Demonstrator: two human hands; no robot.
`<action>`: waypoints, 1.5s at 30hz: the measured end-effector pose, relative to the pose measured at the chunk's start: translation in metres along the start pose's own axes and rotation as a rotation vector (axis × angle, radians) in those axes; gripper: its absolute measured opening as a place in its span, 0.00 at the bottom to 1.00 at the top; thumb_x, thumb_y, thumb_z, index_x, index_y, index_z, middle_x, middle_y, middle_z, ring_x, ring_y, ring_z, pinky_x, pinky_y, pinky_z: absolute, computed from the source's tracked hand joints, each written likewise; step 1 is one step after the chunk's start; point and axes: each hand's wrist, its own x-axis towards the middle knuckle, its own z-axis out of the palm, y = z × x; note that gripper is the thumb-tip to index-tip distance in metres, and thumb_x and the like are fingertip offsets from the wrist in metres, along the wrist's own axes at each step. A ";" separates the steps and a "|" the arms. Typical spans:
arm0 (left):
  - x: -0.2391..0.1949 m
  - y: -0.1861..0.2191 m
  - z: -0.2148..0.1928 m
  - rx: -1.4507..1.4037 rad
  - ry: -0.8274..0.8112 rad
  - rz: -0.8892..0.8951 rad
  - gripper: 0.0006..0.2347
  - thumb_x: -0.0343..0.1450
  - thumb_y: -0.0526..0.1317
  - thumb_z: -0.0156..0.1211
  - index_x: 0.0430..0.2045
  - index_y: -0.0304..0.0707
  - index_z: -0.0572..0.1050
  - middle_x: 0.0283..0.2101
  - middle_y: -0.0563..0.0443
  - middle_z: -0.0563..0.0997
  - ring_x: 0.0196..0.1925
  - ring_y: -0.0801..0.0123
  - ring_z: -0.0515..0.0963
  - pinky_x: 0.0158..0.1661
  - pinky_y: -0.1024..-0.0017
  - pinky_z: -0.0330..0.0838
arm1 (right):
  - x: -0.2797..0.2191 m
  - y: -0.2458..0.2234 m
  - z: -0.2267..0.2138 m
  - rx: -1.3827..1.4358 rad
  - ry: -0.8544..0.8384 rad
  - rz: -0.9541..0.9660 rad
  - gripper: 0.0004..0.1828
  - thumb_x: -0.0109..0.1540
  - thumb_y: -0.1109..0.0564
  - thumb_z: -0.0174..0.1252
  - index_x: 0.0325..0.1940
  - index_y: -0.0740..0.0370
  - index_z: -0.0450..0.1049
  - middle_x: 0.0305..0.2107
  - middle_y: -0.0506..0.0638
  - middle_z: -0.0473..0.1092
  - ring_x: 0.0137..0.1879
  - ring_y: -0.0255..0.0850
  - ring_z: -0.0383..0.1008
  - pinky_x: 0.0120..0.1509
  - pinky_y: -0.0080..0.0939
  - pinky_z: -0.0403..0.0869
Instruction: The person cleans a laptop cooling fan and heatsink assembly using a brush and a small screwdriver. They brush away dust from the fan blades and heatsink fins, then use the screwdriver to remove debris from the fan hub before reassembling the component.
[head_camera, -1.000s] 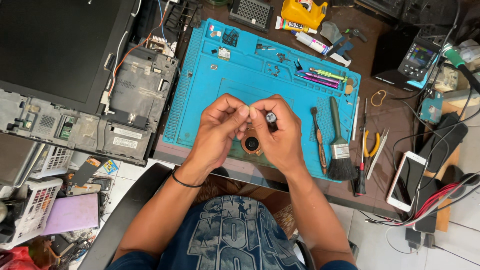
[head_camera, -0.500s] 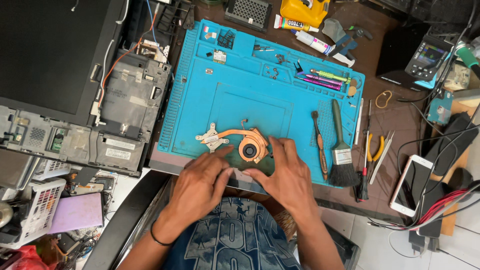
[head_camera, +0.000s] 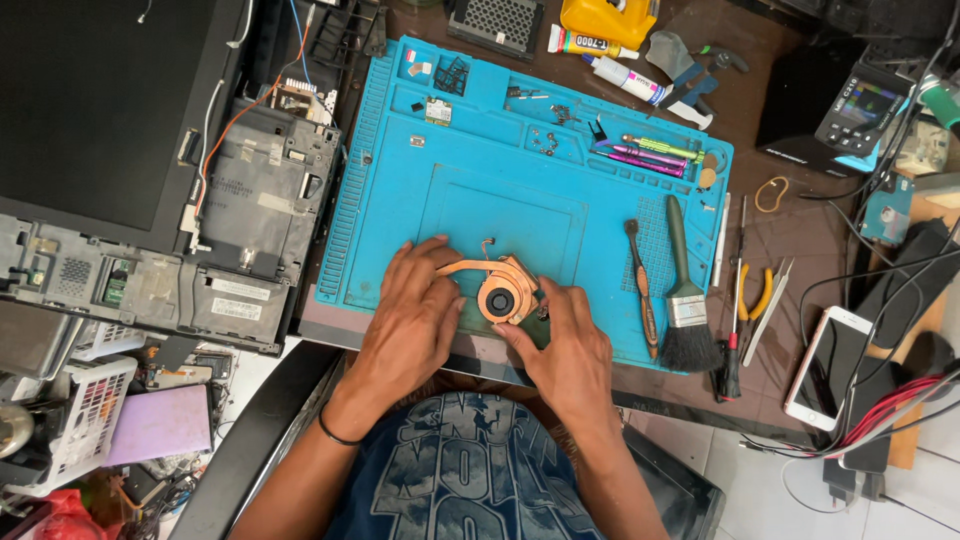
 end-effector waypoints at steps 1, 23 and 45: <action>0.000 0.001 0.000 0.000 -0.001 0.001 0.05 0.72 0.33 0.58 0.26 0.32 0.72 0.53 0.43 0.75 0.67 0.42 0.70 0.67 0.40 0.55 | -0.001 0.001 0.001 0.000 0.000 0.001 0.42 0.53 0.38 0.75 0.63 0.63 0.74 0.40 0.50 0.69 0.40 0.58 0.80 0.41 0.58 0.79; -0.009 -0.006 0.009 -0.045 0.107 -0.022 0.05 0.73 0.34 0.58 0.28 0.34 0.72 0.51 0.45 0.70 0.66 0.41 0.68 0.67 0.35 0.54 | 0.007 0.008 -0.002 0.665 -0.088 0.254 0.32 0.52 0.56 0.78 0.55 0.67 0.73 0.34 0.53 0.77 0.24 0.34 0.66 0.29 0.34 0.67; -0.009 -0.002 0.005 -0.026 0.087 0.019 0.04 0.73 0.33 0.59 0.29 0.34 0.72 0.52 0.44 0.72 0.66 0.42 0.69 0.67 0.32 0.52 | 0.003 0.041 0.027 0.950 0.029 0.288 0.12 0.62 0.64 0.66 0.49 0.68 0.75 0.26 0.52 0.74 0.15 0.27 0.62 0.16 0.25 0.63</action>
